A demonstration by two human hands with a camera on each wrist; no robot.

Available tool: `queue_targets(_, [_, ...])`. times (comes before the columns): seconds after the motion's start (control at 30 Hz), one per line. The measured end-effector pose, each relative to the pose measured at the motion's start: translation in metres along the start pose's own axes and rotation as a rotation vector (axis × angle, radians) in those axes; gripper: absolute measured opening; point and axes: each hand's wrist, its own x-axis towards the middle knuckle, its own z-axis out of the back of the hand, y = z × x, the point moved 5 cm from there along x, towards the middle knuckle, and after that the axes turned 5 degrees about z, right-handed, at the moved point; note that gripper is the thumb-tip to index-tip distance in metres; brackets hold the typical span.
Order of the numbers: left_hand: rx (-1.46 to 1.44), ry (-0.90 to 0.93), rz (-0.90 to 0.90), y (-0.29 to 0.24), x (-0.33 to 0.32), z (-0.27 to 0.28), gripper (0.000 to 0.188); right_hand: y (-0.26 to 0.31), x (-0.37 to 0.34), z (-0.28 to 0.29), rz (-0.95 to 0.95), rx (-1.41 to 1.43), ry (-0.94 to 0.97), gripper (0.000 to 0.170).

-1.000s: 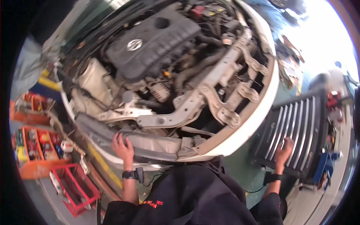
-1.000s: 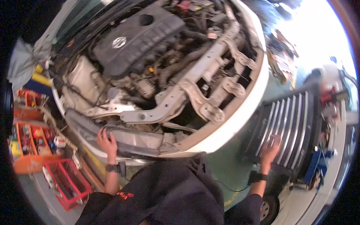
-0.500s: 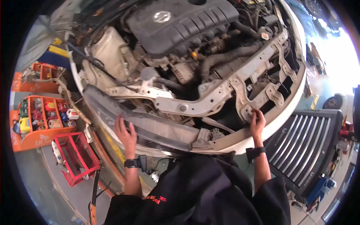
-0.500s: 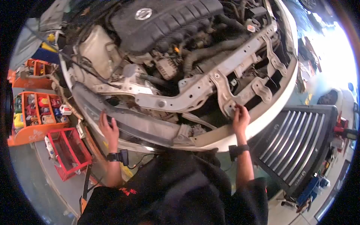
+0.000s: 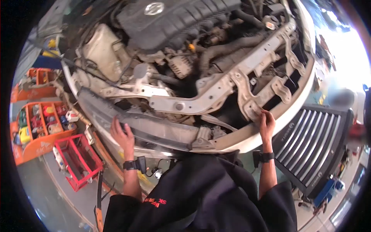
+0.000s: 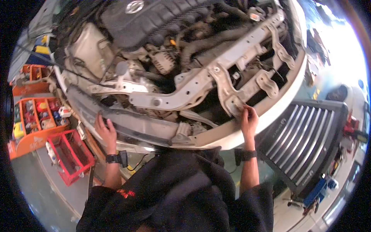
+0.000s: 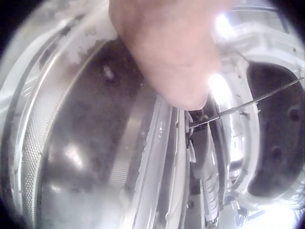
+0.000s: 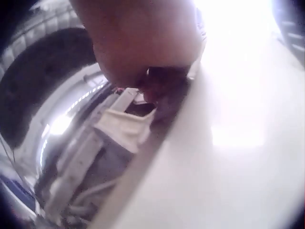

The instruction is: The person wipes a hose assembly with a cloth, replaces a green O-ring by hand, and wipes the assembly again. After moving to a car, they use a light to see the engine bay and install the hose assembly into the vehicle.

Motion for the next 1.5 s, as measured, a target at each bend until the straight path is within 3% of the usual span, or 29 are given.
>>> queue_targets(0.07, [0.036,-0.016,-0.008,0.002,-0.001,-0.001,0.04,-0.003,-0.004,-0.007,0.341,-0.223,-0.128,0.016])
queue_targets(0.1, [0.04,-0.017,0.0,0.002,-0.002,0.0,0.04,0.016,-0.009,-0.01,0.406,-0.284,-0.178,0.016])
queue_targets(0.2, [-0.009,-0.021,0.01,-0.005,0.002,0.006,0.039,0.021,-0.013,-0.011,0.25,-0.259,-0.214,0.015])
queue_targets(0.27, [0.003,-0.029,0.015,-0.004,0.002,0.006,0.038,0.019,-0.014,-0.009,0.337,-0.285,-0.269,0.016])
queue_targets(0.37, [-0.005,-0.024,0.026,-0.004,0.002,0.005,0.037,0.021,-0.016,-0.009,0.287,-0.299,-0.272,0.018])
queue_targets(0.43, [0.009,-0.019,0.031,-0.005,0.003,0.005,0.037,0.047,-0.022,-0.02,0.669,-0.61,-0.28,0.023])
queue_targets(0.7, [0.057,0.045,0.024,-0.006,0.004,0.001,0.038,0.039,-0.014,-0.025,0.592,-0.625,-0.148,0.031])
queue_targets(0.97, [0.05,0.18,0.069,-0.001,0.0,-0.004,0.042,0.031,-0.009,-0.033,0.569,-0.795,-0.046,0.037])
queue_targets(1.0, [0.05,0.264,0.093,-0.005,0.005,-0.005,0.043,0.028,-0.009,-0.031,0.572,-0.91,-0.027,0.035])
queue_targets(1.07, [-0.002,0.279,0.084,-0.003,0.002,-0.008,0.049,0.016,-0.013,-0.027,0.495,-0.768,-0.063,0.034])
queue_targets(1.13, [-0.032,0.326,0.086,0.004,0.001,-0.008,0.052,0.013,-0.013,-0.026,0.533,-0.653,-0.028,0.033])
queue_targets(1.2, [-0.064,0.367,0.098,0.02,-0.003,-0.002,0.056,0.004,-0.014,-0.015,0.459,-0.744,-0.024,0.035])
queue_targets(1.27, [0.038,0.271,-0.159,0.036,0.003,0.008,0.062,-0.005,-0.012,-0.006,0.464,-0.772,-0.009,0.036])
queue_targets(1.3, [-0.053,0.164,-0.149,0.043,0.012,0.005,0.064,-0.01,-0.012,-0.002,0.481,-0.764,0.013,0.038])
queue_targets(1.4, [0.137,0.275,-0.225,0.07,0.034,0.01,0.065,-0.011,-0.014,-0.002,0.463,-0.769,0.056,0.041])
queue_targets(1.5, [0.049,0.348,-0.197,0.06,0.045,-0.008,0.062,-0.006,-0.016,-0.004,0.44,-0.812,0.036,0.042])
